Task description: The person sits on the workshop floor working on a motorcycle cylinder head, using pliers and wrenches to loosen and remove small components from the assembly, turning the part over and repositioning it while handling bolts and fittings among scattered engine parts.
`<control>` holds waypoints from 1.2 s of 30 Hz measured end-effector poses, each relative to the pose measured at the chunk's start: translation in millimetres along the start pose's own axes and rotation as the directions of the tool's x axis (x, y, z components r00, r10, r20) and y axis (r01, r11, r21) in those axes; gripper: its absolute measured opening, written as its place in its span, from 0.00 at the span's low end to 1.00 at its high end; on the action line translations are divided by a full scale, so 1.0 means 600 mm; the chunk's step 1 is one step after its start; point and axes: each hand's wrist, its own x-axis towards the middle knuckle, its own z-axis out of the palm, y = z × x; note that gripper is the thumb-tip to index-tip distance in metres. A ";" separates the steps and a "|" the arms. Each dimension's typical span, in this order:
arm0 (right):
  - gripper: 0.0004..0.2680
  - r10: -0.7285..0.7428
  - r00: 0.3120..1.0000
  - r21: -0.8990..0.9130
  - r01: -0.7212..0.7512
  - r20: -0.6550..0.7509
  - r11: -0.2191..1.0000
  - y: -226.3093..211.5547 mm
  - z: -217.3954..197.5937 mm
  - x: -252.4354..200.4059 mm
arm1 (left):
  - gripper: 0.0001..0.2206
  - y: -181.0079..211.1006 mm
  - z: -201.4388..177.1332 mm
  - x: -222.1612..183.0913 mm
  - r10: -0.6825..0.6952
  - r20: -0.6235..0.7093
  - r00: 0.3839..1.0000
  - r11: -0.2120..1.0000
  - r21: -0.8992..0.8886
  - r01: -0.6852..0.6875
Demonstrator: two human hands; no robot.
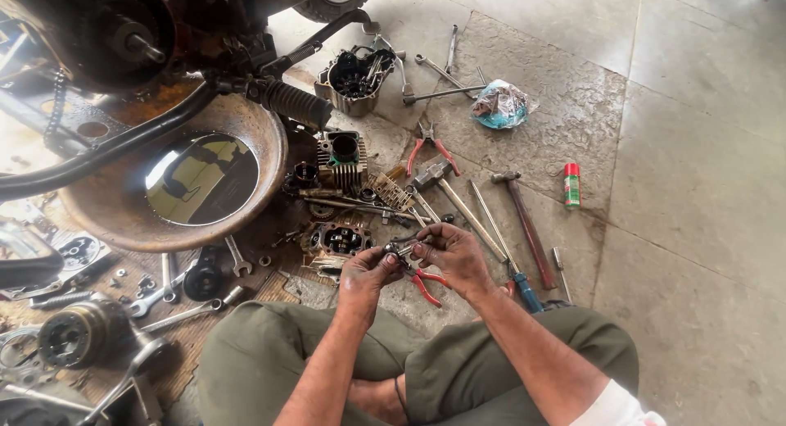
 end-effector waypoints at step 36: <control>0.12 -0.066 0.990 -0.740 0.135 0.122 0.659 -0.058 0.028 -0.029 | 0.10 -0.009 -0.016 -0.010 -0.017 0.009 1.000 0.999 -0.039 0.018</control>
